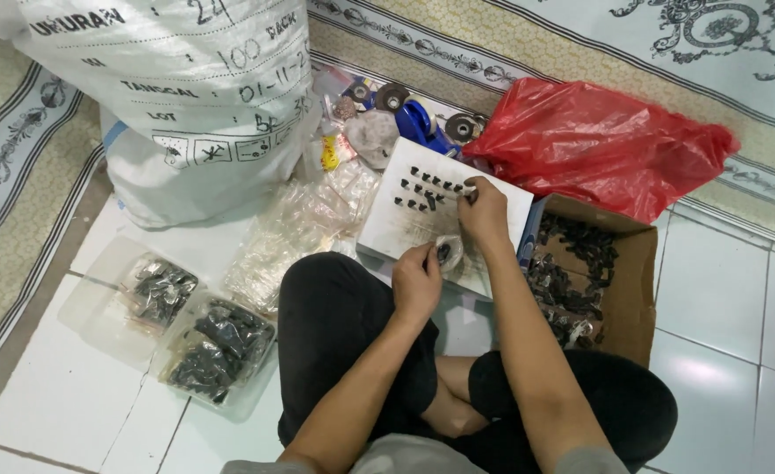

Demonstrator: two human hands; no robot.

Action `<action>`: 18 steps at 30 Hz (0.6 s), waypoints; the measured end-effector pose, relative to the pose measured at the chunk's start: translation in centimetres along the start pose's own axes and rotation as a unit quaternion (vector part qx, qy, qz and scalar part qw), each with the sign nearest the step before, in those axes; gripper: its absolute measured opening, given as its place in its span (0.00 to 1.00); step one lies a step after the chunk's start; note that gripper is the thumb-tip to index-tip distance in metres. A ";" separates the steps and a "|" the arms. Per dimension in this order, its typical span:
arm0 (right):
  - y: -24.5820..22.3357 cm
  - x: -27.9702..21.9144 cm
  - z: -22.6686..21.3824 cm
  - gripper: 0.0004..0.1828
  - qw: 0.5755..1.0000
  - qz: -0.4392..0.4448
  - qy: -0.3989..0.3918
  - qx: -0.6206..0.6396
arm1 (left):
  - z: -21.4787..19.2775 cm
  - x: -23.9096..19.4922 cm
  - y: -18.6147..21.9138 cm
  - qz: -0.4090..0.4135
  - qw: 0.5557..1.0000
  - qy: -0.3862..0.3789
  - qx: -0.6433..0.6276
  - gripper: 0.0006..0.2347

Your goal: The person sits on the floor and repeatedly picks small black plastic parts from a cardboard box, places them into a white tray with rows of holes, and then transfers them into small clear plastic bags. The person handles the parts one by one and arranges them in the tray before bagging them.

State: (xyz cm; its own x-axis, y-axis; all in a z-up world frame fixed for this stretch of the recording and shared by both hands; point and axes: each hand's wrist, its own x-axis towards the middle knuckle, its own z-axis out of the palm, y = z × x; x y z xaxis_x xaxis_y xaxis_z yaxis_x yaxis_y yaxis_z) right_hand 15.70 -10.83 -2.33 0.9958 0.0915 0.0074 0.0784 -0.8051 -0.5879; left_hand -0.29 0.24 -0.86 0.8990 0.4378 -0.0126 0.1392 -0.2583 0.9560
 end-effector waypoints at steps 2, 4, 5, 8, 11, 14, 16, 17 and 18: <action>0.4 1.0 0.6 0.20 1.000 -0.014 -0.017 -0.004 | 0.1 0.0 0.0 0.006 1.000 0.003 0.004 0.11; 0.8 1.5 1.2 0.22 0.999 -0.028 -0.036 -0.009 | 0.1 0.0 -0.2 0.009 1.000 0.006 0.007 0.10; 1.1 1.8 1.4 0.17 0.998 -0.033 -0.038 -0.025 | 0.1 0.1 -0.2 0.004 1.000 0.005 0.007 0.10; 2.1 1.5 0.6 0.13 0.999 -0.030 -0.035 -0.029 | 0.0 0.4 -0.3 -0.012 1.000 0.004 -0.005 0.11; -2.9 -2.7 -4.7 0.14 0.997 -0.005 -0.072 0.015 | -0.1 0.4 -0.1 -0.032 0.999 0.008 -0.018 0.11; -7.5 -6.8 -8.5 0.17 0.988 0.020 -0.150 0.031 | -0.8 0.3 1.1 -0.045 0.998 0.008 -0.031 0.11; -7.4 -7.9 -7.9 0.18 0.982 0.027 -0.184 0.016 | -0.8 0.3 1.4 -0.047 0.998 0.003 -0.045 0.12; -6.4 -7.9 -6.6 0.18 0.980 0.006 -0.197 -0.016 | -0.6 0.3 1.1 -0.043 0.998 0.005 -0.044 0.11; -5.4 -7.9 -5.2 0.17 0.976 -0.015 -0.210 -0.048 | -0.5 0.3 0.8 -0.040 0.998 0.007 -0.042 0.11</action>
State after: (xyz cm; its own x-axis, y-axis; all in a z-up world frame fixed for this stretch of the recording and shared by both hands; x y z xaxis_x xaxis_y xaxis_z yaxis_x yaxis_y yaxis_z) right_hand 7.63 -10.28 4.96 0.8870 0.3318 -0.3211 0.1308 -0.8475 -0.5145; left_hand -0.08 0.61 0.08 0.8803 0.4665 -0.0858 0.1739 -0.1491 0.9734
